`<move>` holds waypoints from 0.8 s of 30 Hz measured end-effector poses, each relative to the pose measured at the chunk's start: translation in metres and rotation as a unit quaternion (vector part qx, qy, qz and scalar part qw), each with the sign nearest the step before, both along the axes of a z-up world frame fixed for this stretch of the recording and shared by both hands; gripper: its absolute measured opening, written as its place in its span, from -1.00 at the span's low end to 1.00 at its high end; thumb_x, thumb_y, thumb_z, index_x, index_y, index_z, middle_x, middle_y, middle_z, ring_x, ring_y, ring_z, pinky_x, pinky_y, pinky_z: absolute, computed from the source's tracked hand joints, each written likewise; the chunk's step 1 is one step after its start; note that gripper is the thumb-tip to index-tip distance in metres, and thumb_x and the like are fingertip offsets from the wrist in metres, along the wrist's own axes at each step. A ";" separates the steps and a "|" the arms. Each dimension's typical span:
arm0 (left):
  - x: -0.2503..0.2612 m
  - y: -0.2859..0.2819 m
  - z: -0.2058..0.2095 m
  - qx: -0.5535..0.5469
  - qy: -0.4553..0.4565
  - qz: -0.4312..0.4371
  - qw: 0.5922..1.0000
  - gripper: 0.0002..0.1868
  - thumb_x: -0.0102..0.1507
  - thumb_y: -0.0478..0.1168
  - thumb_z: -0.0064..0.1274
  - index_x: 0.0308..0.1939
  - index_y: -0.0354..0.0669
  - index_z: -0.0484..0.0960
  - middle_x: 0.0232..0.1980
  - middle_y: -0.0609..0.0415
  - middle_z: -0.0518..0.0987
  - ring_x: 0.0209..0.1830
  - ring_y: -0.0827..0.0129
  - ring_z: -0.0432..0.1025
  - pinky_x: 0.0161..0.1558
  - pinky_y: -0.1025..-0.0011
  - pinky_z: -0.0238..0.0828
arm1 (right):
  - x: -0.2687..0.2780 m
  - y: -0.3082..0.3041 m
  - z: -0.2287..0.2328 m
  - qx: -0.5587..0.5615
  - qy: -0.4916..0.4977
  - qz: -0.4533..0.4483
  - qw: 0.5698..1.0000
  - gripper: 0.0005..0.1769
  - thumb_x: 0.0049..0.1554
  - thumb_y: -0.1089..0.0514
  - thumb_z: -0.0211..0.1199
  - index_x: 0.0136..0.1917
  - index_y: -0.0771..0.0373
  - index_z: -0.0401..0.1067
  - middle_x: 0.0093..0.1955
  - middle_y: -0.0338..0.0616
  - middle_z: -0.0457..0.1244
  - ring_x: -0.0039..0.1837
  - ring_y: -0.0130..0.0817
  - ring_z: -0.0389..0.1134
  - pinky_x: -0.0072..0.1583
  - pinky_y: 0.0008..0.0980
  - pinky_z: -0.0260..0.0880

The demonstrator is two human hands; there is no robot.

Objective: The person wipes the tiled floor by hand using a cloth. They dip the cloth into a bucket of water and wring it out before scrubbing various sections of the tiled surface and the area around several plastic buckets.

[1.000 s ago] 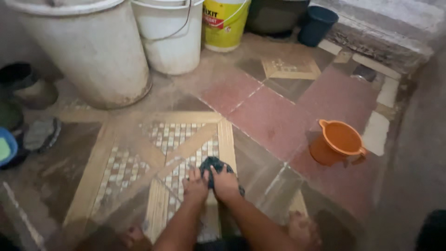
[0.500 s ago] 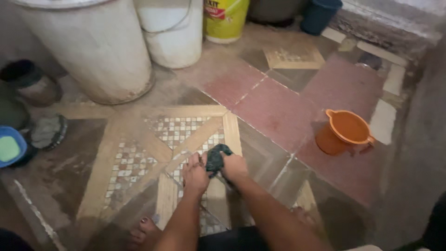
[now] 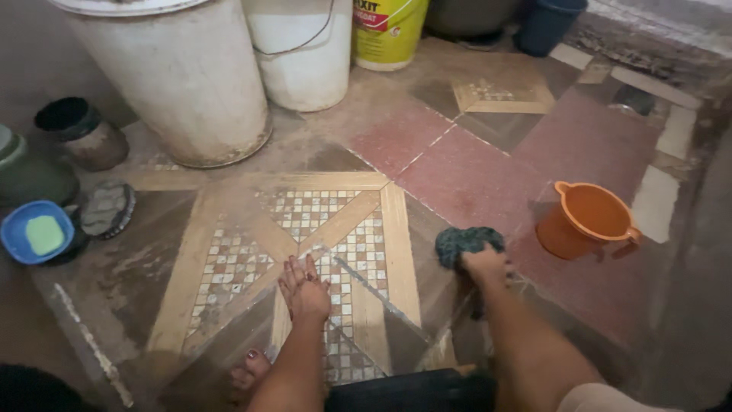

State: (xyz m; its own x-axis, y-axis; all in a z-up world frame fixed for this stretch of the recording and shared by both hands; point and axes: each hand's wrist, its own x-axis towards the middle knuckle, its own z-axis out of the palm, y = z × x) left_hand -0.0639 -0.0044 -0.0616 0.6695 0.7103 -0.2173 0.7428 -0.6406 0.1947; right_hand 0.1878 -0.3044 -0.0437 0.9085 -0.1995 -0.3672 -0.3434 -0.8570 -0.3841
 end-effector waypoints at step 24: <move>-0.003 -0.007 0.027 0.026 -0.035 -0.020 0.999 -0.10 0.30 -0.09 -0.17 0.66 0.33 -0.26 0.70 0.14 -0.12 0.70 0.29 -0.27 0.56 -0.16 -0.46 | -0.142 0.182 0.029 0.026 -0.146 0.443 0.884 -0.27 -0.13 0.03 0.41 0.34 -0.07 0.37 0.50 0.00 0.08 0.51 0.13 0.09 0.37 0.19 0.25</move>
State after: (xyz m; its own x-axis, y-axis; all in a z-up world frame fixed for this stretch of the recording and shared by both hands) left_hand -0.0666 -0.0110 -0.0342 0.7096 0.6919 -0.1332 0.7025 -0.6798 0.2108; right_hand 0.0463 -0.1223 -0.0146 0.7568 0.6487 -0.0796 0.5743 -0.7182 -0.3928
